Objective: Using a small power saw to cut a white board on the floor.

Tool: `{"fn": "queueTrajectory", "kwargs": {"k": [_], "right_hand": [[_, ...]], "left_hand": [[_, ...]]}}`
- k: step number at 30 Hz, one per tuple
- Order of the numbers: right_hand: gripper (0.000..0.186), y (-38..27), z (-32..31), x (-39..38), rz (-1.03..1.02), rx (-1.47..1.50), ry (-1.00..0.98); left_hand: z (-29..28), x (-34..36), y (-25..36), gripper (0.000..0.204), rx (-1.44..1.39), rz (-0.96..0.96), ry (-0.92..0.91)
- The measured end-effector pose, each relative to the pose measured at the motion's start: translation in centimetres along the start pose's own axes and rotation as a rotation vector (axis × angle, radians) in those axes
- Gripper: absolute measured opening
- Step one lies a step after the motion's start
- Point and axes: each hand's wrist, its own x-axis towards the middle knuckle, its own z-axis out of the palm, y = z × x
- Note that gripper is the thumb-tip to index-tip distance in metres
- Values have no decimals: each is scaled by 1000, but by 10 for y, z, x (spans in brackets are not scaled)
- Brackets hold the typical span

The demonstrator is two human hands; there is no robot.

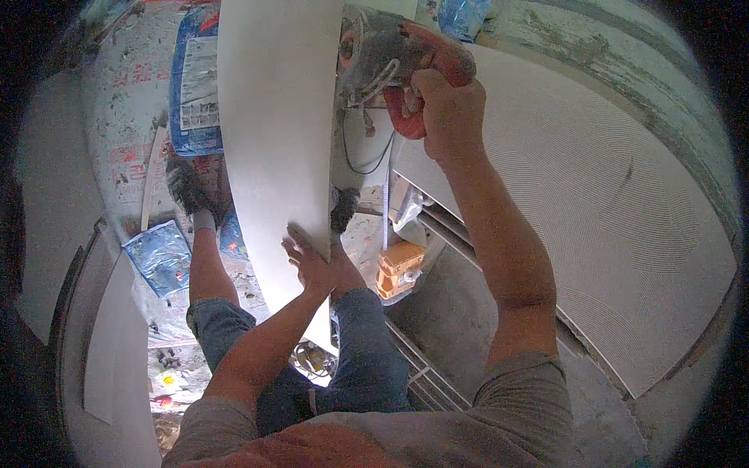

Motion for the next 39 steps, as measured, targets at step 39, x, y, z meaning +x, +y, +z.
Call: {"fn": "queueTrajectory", "kwargs": {"k": [39], "right_hand": [[30, 9, 2, -14, 92, 43, 57]], "left_hand": [[7, 3, -8, 123, -7, 24, 109]]}}
